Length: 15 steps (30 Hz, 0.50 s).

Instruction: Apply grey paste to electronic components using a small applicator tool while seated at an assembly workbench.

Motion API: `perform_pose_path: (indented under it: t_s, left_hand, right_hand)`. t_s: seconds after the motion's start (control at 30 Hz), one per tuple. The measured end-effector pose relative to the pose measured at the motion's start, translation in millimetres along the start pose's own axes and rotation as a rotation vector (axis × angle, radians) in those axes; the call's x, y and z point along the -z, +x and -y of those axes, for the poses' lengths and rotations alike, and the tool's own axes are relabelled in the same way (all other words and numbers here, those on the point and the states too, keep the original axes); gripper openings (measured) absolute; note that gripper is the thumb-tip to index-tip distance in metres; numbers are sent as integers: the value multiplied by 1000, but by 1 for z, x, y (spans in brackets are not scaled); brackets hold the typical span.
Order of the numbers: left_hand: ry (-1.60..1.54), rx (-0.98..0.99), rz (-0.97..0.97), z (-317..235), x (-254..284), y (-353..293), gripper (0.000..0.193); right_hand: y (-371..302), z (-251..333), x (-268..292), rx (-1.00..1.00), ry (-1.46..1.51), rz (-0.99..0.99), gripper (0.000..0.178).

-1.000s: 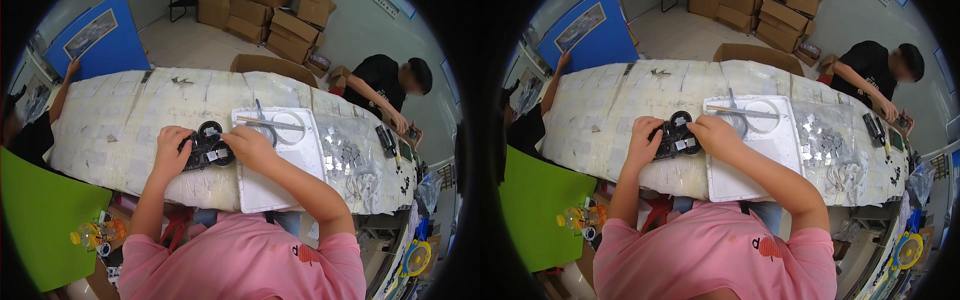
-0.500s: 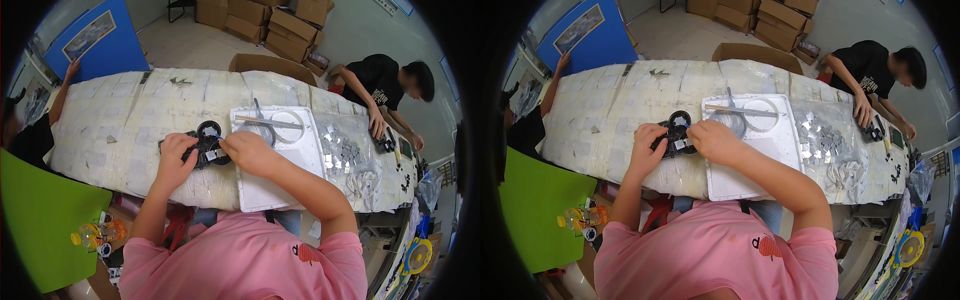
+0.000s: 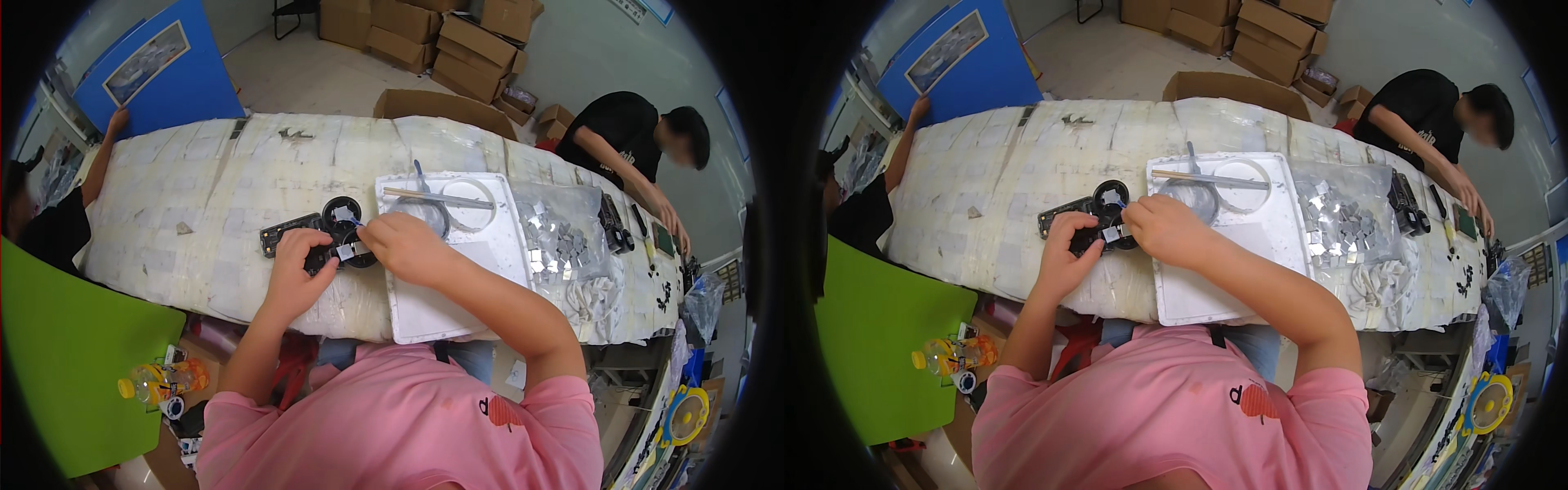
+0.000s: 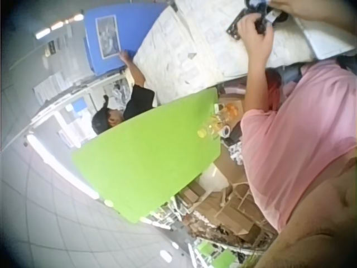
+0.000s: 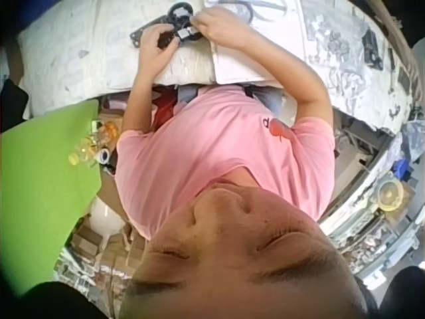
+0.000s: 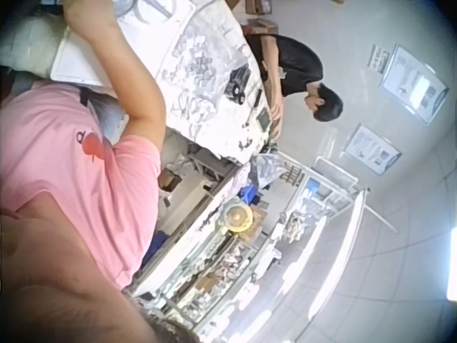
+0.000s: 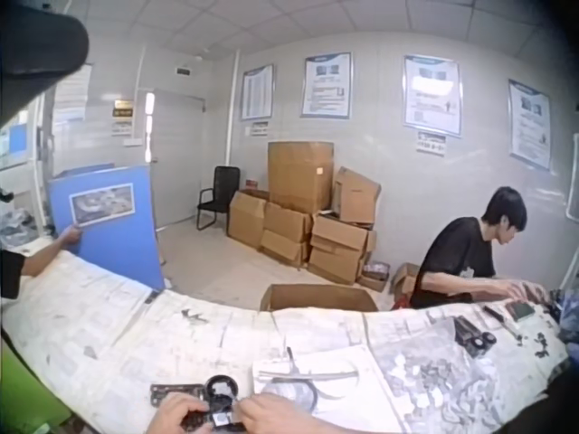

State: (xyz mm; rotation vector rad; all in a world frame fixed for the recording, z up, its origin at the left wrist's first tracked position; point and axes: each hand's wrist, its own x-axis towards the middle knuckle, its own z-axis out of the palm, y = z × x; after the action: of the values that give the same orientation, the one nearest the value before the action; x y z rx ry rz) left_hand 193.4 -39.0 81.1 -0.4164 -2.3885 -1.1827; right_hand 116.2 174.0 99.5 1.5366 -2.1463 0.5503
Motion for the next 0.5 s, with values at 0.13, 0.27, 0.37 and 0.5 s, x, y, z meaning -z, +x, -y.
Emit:
perform_pose_path:
  t_s: [0.13, 0.27, 0.37, 0.5]
  left_hand:
    - [0, -16, 3, 3, -2, -4, 30]
    - [-24, -3, -18, 2, -4, -4, 29]
    - [-65, -2, -25, 2, -6, -1, 28]
    - [-75, -19, -46, -6, -10, 9, 25]
  right_hand:
    - [-5, 4, 18, -13, -39, 7, 27]
    - [-15, 16, 22, -80, 53, -58, 30]
    - [-17, 22, 28, -151, 125, -94, 32]
    - [-17, 20, 35, -270, 176, -184, 28]
